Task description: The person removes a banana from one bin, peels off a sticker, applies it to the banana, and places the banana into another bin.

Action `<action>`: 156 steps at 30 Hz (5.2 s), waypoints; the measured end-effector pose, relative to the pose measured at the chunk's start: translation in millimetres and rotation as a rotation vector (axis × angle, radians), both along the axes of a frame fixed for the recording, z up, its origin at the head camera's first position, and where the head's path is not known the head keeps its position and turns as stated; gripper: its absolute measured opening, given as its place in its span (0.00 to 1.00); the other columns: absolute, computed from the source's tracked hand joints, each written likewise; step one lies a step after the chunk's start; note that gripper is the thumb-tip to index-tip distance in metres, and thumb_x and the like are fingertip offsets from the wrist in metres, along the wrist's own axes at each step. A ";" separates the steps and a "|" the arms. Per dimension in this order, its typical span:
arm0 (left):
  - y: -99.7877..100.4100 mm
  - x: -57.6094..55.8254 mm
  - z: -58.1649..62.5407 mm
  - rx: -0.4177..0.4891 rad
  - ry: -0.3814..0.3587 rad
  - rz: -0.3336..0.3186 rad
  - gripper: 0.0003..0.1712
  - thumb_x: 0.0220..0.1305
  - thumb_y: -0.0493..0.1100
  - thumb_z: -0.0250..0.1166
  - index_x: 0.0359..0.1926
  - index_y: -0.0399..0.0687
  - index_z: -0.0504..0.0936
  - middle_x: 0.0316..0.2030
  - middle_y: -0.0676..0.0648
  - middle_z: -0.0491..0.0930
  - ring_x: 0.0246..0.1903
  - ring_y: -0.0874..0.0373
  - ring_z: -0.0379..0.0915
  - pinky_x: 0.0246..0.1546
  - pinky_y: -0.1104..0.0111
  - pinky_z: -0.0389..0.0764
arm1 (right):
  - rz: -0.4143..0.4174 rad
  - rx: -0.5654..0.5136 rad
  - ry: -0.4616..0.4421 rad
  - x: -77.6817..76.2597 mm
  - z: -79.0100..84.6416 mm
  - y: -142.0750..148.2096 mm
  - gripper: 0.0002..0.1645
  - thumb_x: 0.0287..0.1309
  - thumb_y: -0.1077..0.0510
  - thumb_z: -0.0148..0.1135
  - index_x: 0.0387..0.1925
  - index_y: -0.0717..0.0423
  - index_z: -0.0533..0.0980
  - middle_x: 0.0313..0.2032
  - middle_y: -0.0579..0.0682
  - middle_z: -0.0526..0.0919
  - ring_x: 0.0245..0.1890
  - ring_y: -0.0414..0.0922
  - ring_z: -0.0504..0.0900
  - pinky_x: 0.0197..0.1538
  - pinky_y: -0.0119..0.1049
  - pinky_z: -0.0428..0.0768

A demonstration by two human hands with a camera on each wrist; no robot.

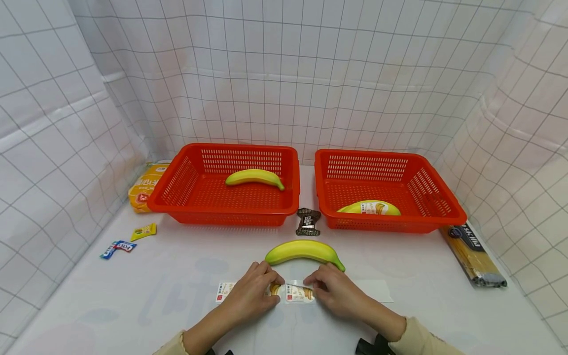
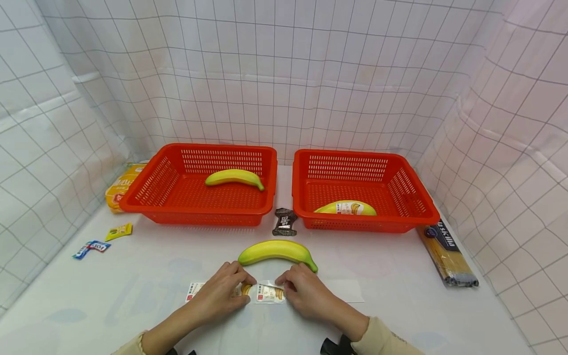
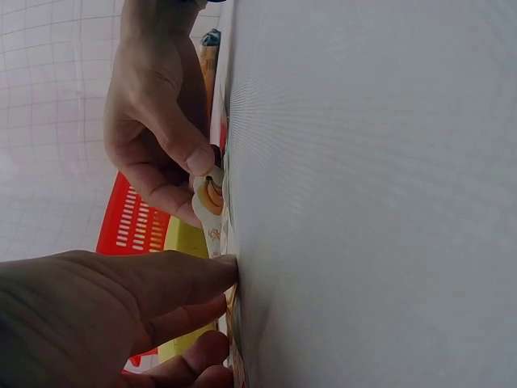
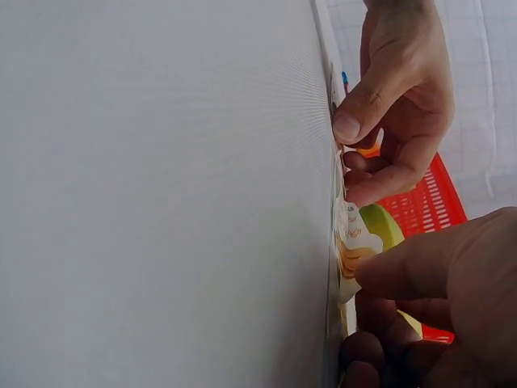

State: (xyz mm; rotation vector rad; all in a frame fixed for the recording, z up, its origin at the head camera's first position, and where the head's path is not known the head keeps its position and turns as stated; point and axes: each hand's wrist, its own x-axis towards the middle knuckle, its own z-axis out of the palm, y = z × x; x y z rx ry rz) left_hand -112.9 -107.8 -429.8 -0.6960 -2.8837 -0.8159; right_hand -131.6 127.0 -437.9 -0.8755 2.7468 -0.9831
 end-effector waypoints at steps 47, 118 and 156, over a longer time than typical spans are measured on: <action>30.2 -40.9 29.6 0.320 -0.231 0.057 0.10 0.56 0.53 0.67 0.29 0.52 0.83 0.24 0.57 0.73 0.28 0.63 0.66 0.28 0.74 0.70 | -0.136 -0.040 0.110 -25.9 45.0 18.6 0.08 0.51 0.54 0.69 0.25 0.45 0.75 0.24 0.38 0.73 0.28 0.34 0.69 0.30 0.26 0.71; 36.0 -73.3 11.4 0.042 0.121 0.098 0.10 0.50 0.42 0.71 0.32 0.57 0.79 0.31 0.50 0.71 0.35 0.56 0.63 0.32 0.69 0.65 | -0.149 0.063 0.419 -60.0 15.4 6.5 0.11 0.48 0.54 0.71 0.33 0.44 0.77 0.28 0.45 0.72 0.31 0.40 0.68 0.34 0.32 0.67; 38.3 -71.1 13.2 -0.028 0.136 0.097 0.13 0.50 0.46 0.72 0.39 0.56 0.83 0.33 0.48 0.73 0.35 0.56 0.65 0.33 0.68 0.67 | -0.195 0.251 0.303 -61.9 16.9 -3.5 0.27 0.40 0.51 0.76 0.46 0.52 0.82 0.31 0.51 0.73 0.31 0.45 0.67 0.34 0.35 0.65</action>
